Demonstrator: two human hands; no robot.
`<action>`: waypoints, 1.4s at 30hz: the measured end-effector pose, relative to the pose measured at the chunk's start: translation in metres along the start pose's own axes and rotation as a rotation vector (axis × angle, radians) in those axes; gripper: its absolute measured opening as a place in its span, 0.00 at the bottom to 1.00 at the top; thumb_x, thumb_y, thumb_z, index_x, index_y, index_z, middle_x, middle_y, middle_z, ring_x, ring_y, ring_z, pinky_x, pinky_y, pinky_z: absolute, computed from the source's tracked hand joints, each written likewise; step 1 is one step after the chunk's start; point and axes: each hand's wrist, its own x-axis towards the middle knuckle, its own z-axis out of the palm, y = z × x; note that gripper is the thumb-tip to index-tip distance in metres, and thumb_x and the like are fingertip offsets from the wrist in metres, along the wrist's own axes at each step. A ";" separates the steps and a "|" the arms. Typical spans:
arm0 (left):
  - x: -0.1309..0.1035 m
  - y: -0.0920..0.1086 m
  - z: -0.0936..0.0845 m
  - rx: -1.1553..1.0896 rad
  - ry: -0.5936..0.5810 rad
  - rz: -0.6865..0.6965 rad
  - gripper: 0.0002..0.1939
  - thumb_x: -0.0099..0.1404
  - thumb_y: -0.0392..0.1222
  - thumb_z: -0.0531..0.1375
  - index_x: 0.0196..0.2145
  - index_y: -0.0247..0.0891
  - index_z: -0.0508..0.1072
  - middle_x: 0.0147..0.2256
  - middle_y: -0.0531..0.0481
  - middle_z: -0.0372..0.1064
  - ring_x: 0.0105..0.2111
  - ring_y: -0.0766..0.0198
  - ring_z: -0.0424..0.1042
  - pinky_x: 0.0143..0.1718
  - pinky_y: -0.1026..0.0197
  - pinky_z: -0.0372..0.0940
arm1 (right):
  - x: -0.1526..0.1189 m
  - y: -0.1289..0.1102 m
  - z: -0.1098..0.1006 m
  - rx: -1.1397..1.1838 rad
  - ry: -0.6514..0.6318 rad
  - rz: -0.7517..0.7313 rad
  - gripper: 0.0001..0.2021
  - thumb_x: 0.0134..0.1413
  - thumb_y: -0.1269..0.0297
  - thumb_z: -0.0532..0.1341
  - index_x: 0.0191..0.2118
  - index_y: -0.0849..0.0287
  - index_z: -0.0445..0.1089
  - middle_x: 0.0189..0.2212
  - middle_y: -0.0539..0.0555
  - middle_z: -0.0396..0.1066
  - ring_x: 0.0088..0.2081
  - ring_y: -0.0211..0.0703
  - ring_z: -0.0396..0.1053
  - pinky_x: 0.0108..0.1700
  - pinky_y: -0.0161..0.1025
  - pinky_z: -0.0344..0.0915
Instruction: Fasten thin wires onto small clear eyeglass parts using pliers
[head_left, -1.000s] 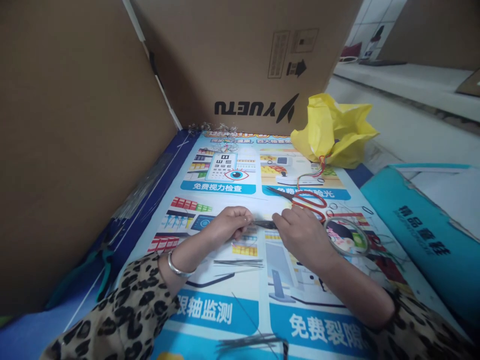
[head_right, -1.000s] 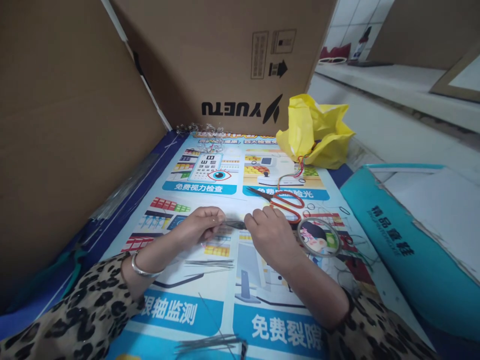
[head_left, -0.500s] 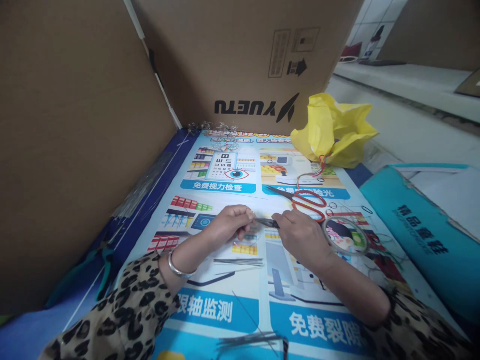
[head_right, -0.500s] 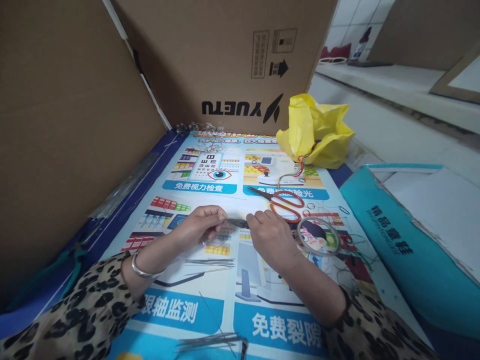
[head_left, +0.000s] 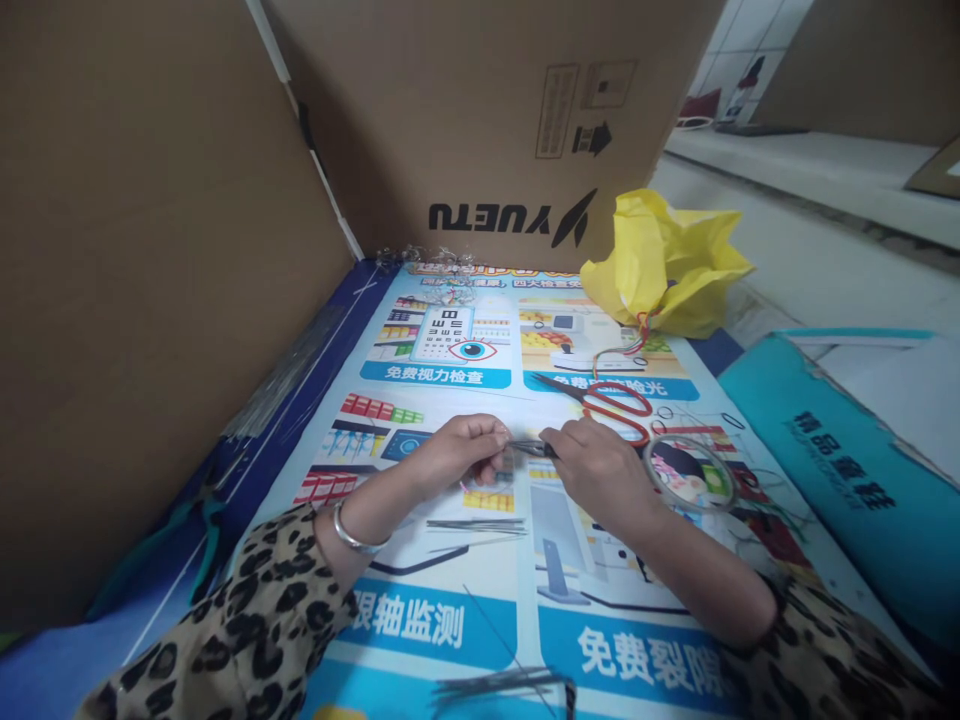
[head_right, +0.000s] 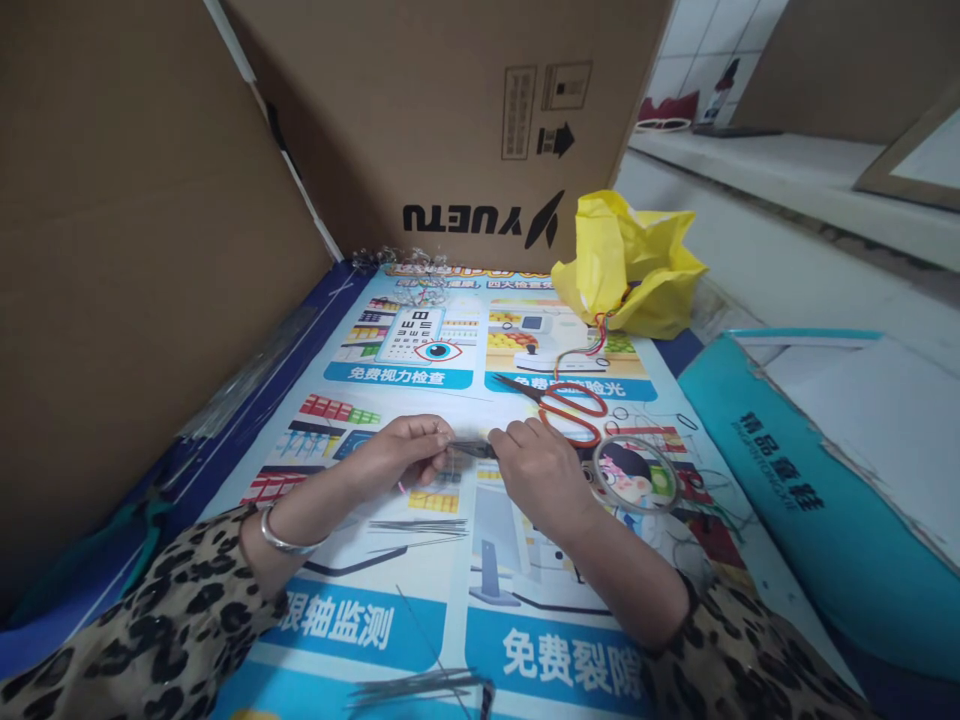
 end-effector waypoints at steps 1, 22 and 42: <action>0.000 0.000 0.000 0.012 -0.003 -0.001 0.13 0.56 0.50 0.58 0.29 0.36 0.65 0.20 0.57 0.62 0.14 0.76 0.59 0.12 0.72 0.46 | 0.000 0.001 0.000 0.004 -0.004 -0.008 0.10 0.54 0.72 0.52 0.35 0.60 0.70 0.25 0.52 0.64 0.32 0.40 0.58 0.38 0.36 0.52; 0.003 -0.007 0.021 0.000 0.302 0.109 0.10 0.56 0.44 0.56 0.24 0.35 0.63 0.18 0.56 0.62 0.14 0.75 0.60 0.18 0.70 0.55 | 0.001 -0.009 -0.005 -0.090 -0.128 0.127 0.08 0.53 0.71 0.53 0.32 0.59 0.69 0.27 0.54 0.65 0.33 0.42 0.58 0.38 0.38 0.49; 0.000 -0.012 0.033 -0.218 0.350 0.142 0.09 0.57 0.43 0.57 0.26 0.35 0.62 0.21 0.55 0.64 0.16 0.74 0.61 0.17 0.70 0.58 | 0.001 -0.016 -0.003 -0.060 -0.159 0.205 0.08 0.52 0.71 0.55 0.36 0.58 0.70 0.28 0.53 0.67 0.34 0.42 0.62 0.39 0.38 0.52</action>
